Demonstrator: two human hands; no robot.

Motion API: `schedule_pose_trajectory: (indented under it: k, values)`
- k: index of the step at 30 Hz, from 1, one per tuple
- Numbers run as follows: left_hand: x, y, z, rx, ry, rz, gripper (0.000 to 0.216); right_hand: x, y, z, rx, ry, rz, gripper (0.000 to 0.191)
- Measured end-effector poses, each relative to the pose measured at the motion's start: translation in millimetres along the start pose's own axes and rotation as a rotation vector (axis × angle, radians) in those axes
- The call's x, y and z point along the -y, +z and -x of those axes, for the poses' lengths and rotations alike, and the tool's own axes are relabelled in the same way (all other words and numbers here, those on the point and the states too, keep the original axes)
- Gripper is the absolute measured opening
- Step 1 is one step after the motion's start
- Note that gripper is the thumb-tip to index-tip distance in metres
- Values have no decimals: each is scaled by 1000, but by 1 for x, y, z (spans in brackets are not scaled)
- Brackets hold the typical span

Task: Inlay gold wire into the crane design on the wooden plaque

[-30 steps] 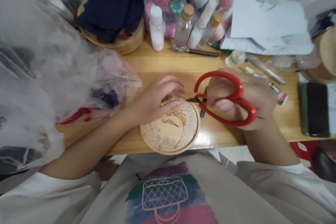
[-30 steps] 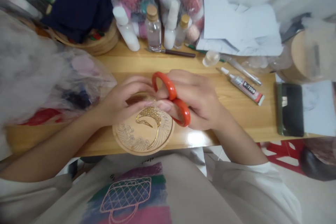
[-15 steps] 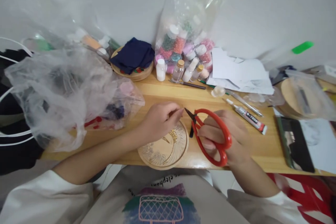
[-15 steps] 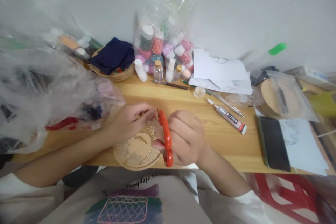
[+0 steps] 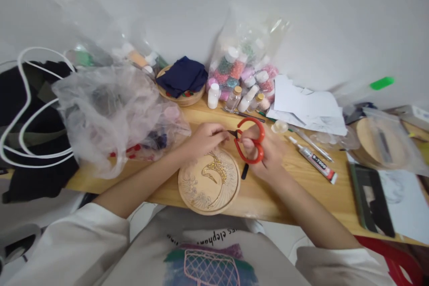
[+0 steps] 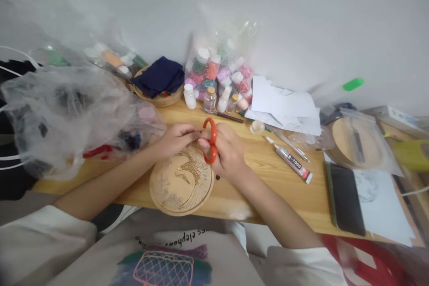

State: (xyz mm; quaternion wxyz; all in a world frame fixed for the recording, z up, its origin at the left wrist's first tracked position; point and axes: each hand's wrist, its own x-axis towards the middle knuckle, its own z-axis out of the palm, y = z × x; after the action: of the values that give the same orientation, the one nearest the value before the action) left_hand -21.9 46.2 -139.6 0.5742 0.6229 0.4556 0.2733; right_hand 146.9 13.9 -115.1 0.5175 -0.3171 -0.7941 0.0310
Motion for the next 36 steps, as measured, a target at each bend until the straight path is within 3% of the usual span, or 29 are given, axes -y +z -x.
schedule_pose_trajectory:
  k: [5,11,16,28,36]
  values:
    - [4,-13,-17,23,-96,77,37,-24,15,-24,79,128,-43,26]
    - [8,-14,-29,23,-243,123,30,-37,18,-34,167,149,-40,32]
    - [6,-16,-31,8,-282,163,27,-44,21,-30,178,171,-55,31]
    - [2,-15,-28,40,-223,177,32,-45,19,-25,77,169,-107,26]
    - [-3,-9,-15,28,-204,190,26,-31,19,-19,-88,176,-79,27]
